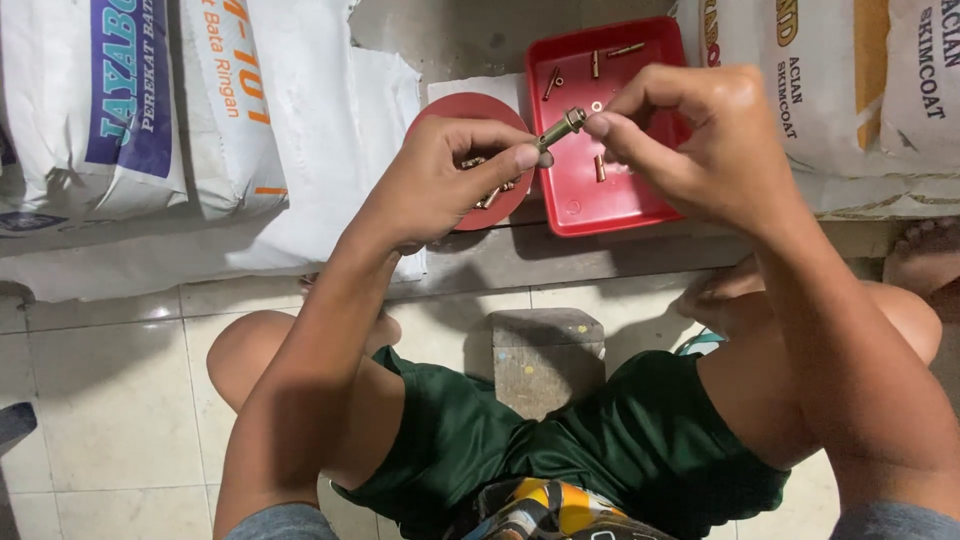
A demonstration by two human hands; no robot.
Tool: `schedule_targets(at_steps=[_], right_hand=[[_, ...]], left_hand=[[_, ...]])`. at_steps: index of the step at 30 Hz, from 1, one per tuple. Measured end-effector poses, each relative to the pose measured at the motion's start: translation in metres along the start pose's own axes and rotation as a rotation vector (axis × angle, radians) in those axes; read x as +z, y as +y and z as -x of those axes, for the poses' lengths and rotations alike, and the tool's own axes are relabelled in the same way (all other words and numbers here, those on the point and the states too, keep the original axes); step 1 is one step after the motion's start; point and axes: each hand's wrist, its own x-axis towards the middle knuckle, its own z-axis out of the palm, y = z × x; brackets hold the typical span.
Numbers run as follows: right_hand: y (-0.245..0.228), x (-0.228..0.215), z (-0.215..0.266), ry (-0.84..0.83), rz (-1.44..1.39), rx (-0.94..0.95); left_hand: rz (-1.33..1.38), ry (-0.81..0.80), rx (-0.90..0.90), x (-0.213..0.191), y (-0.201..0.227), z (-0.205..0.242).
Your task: Assembling bolts with nuts and washers by hand
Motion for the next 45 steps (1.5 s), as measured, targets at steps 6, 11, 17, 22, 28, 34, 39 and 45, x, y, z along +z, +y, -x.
schedule_targets(at_steps=[6,11,17,22,28,34,39,45], right_hand=[[-0.001,0.000,-0.010,-0.055,0.026,-0.159],[0.012,0.019,-0.012,0.007,0.158,-0.011],[0.010,0.021,-0.026,-0.171,-0.053,-0.043],[0.023,0.048,-0.032,-0.107,-0.048,0.056],[0.044,0.064,-0.037,-0.145,-0.297,0.178],[0.051,0.075,-0.041,-0.185,-0.394,0.130],[0.084,0.116,-0.033,-0.170,-0.373,0.301],[0.118,0.149,-0.024,-0.177,-0.372,0.551]], left_hand=[[-0.072,0.003,-0.002,-0.003,0.002,0.002],[-0.225,0.086,0.137,-0.005,-0.001,0.008],[-0.238,0.099,0.121,-0.018,-0.002,0.017],[-0.459,0.190,0.265,-0.024,-0.019,0.018],[-0.635,0.287,0.381,-0.022,-0.031,0.018],[-0.622,0.354,0.380,-0.026,-0.050,0.014],[-0.764,0.355,0.346,-0.025,-0.111,0.006],[-0.800,0.290,0.159,-0.027,-0.168,-0.005]])
